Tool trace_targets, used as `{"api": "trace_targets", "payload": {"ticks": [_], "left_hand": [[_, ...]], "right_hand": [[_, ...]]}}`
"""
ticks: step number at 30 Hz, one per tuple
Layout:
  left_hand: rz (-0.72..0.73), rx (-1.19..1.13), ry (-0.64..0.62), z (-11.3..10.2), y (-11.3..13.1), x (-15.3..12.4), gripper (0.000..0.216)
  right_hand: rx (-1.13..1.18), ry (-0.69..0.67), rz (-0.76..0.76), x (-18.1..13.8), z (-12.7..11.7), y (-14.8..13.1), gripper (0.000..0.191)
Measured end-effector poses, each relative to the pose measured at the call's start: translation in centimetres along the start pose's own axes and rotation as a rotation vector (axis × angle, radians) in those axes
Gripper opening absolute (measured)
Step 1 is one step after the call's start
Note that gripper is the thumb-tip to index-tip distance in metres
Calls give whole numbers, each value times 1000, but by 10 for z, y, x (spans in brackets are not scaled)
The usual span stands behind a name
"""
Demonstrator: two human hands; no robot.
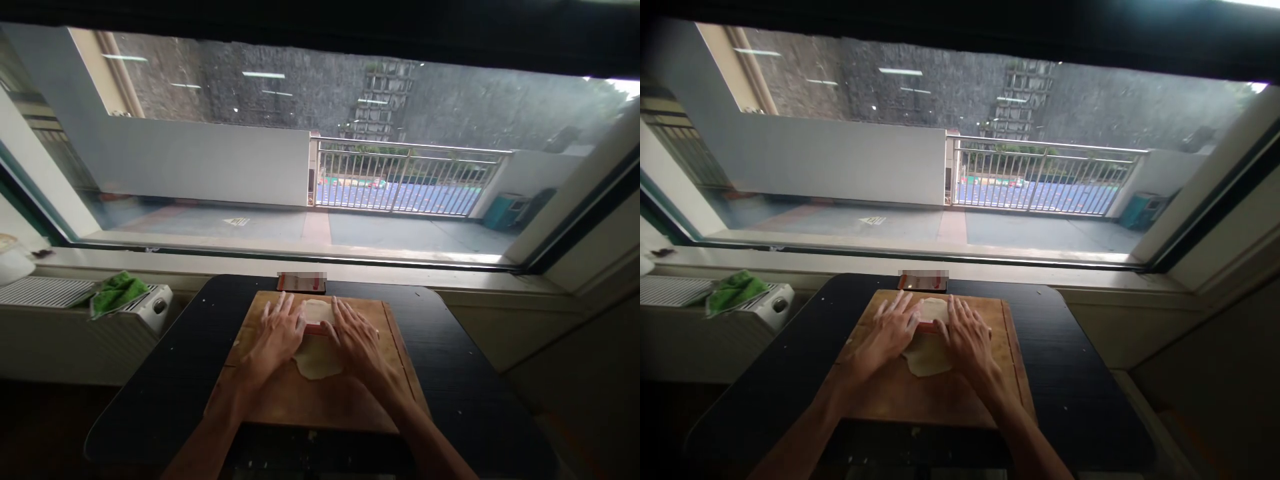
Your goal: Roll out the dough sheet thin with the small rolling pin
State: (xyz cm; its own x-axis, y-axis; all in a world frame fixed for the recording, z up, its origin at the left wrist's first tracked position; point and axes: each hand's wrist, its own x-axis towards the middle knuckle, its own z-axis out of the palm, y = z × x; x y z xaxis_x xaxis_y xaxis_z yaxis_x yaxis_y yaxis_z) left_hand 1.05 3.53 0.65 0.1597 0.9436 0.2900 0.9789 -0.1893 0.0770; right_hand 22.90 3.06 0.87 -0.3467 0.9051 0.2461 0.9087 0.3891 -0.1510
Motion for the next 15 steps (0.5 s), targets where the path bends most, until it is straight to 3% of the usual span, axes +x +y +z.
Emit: {"api": "trace_targets", "payload": {"ticks": [4,7,15], "left_hand": [[80,16,69,3,-7,-32,54],[94,17,84,6,-12,-33,57],[-77,-21,15,6,-6,43,60]], "right_hand": [[-4,144,-151,-36,13,5,69],[-4,131,-199,-35,8,8,68],[-49,-128,-4,51,-23,11,67]]}}
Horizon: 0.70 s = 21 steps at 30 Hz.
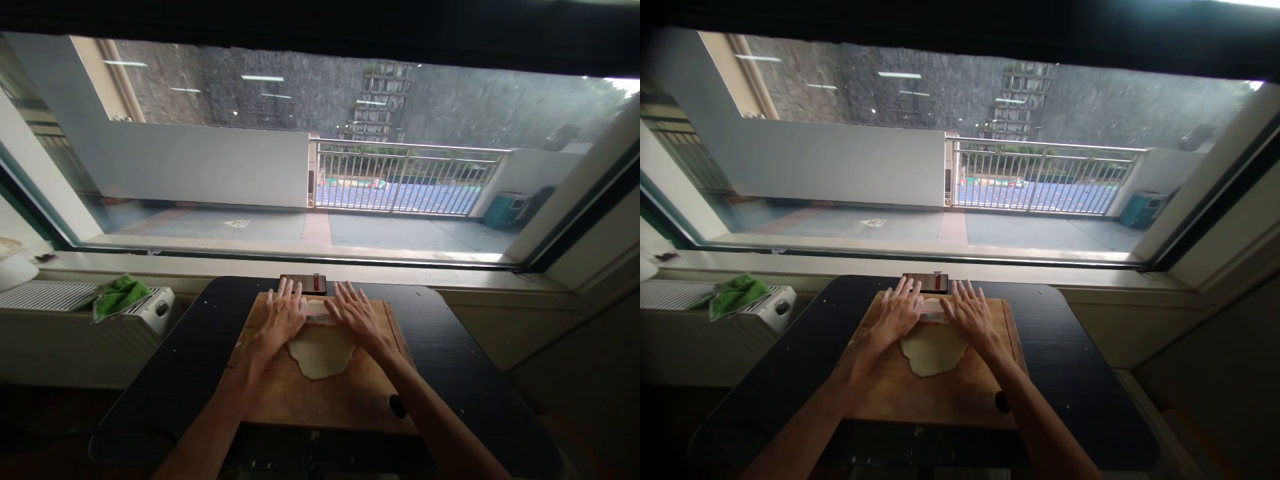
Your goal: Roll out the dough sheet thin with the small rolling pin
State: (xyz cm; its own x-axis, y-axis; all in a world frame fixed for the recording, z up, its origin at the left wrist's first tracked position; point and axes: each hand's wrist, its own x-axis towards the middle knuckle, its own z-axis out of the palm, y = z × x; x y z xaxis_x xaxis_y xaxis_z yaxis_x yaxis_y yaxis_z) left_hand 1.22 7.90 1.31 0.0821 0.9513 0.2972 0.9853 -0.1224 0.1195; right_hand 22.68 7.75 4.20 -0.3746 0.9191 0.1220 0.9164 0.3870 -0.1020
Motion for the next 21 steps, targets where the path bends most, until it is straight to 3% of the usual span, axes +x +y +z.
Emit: {"api": "trace_targets", "payload": {"ticks": [3,5,11,14,17,21], "left_hand": [[-23,-3,-14,-2,3,9,61],[-19,2,-5,-2,4,0,59],[90,9,104,-6,0,-69,59],[123,5,93,-8,-6,-84,58],[108,-2,46,-6,-8,-68,56],[-17,-5,22,0,-4,-16,57]], "right_hand": [[9,-33,55,15,-4,2,70],[20,-21,73,8,1,0,72],[37,181,-29,-60,24,-13,71],[28,220,-76,-76,27,-14,69],[18,174,-62,-59,22,-11,67],[3,75,31,-7,11,-3,67]]}}
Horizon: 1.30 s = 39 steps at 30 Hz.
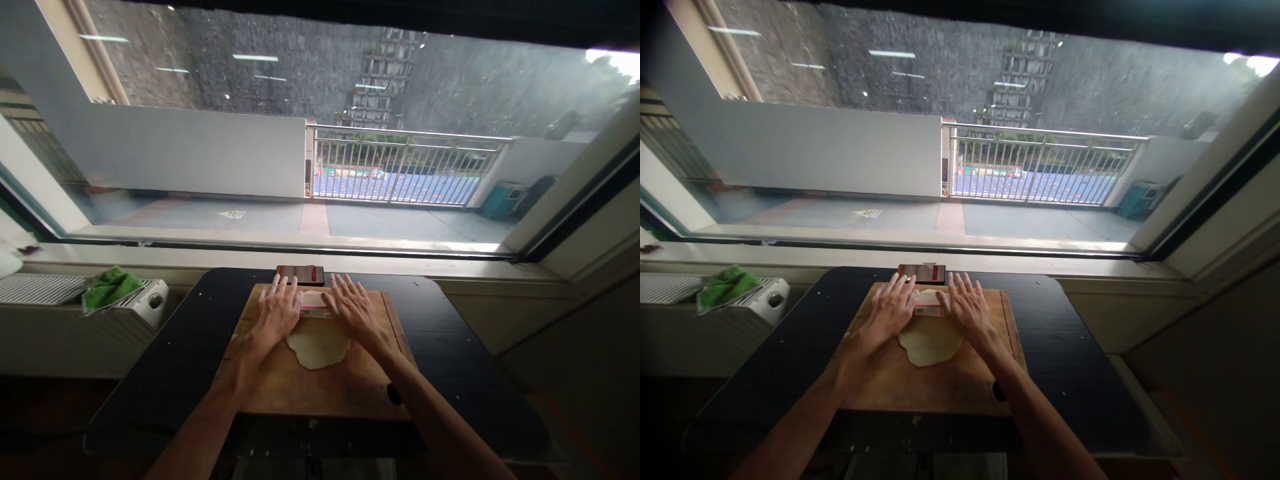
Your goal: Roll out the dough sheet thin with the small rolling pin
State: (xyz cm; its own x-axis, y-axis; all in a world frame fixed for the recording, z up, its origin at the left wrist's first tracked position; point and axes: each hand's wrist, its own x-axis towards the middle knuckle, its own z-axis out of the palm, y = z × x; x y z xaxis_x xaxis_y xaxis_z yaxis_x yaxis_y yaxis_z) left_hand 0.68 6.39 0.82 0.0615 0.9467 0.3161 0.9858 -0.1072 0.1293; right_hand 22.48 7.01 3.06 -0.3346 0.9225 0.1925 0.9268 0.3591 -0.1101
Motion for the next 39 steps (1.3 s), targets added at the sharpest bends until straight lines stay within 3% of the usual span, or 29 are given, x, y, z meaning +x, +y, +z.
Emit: {"api": "trace_targets", "payload": {"ticks": [4,7,15,18,22,31,34,39], "left_hand": [[-75,-1,-14,4,4,42,64],[-56,-12,-23,5,4,43,65],[59,-1,49,-5,-4,-45,59],[82,9,46,-10,-9,-58,60],[76,33,28,-9,-8,-34,61],[-50,8,43,5,-2,55,79],[-46,19,9,7,-4,59,80],[-3,24,12,7,-5,39,74]], "right_hand": [[4,-108,53,39,-6,7,70],[9,-151,74,40,-8,7,68],[35,130,-91,-48,12,-5,71],[21,195,-153,-68,19,1,75],[-12,155,-156,-54,17,14,74],[35,-169,141,47,-7,21,69],[39,-204,172,52,-8,22,68],[-37,-154,95,27,-9,14,70]]}}
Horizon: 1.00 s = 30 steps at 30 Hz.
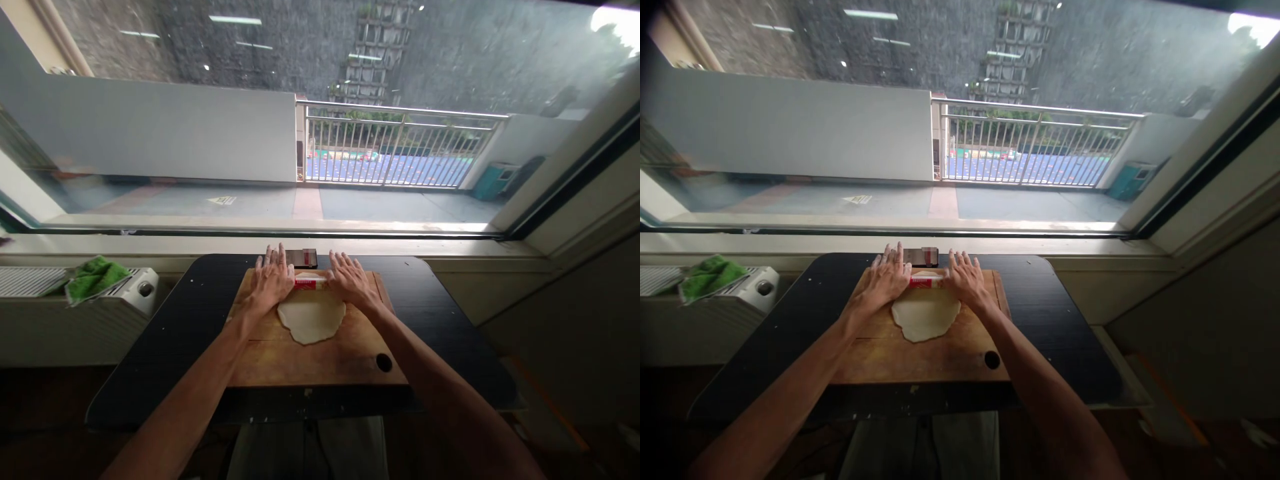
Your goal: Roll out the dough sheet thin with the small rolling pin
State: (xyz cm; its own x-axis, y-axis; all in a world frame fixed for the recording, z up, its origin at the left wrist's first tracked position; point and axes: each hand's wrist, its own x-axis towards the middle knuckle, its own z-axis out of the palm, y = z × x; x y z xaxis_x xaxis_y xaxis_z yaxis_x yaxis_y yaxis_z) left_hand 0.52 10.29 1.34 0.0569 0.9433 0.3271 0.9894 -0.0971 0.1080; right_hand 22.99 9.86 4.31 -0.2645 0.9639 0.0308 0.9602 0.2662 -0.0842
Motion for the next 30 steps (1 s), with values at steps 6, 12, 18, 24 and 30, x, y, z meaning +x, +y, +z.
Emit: {"api": "trace_targets", "payload": {"ticks": [6,12,18,24,30], "left_hand": [[20,-18,36,0,3,-32,75],[49,-59,98,0,10,-63,75],[34,-45,74,-8,17,-91,64],[88,21,6,-25,13,-118,60],[162,6,-79,-48,0,-138,66]], "right_hand": [[28,62,-3,-33,6,-6,69],[62,194,-97,-73,25,-9,66],[52,219,-94,-98,30,-18,63],[61,280,-133,-122,35,-21,62],[54,256,-163,-144,30,-24,66]]}}
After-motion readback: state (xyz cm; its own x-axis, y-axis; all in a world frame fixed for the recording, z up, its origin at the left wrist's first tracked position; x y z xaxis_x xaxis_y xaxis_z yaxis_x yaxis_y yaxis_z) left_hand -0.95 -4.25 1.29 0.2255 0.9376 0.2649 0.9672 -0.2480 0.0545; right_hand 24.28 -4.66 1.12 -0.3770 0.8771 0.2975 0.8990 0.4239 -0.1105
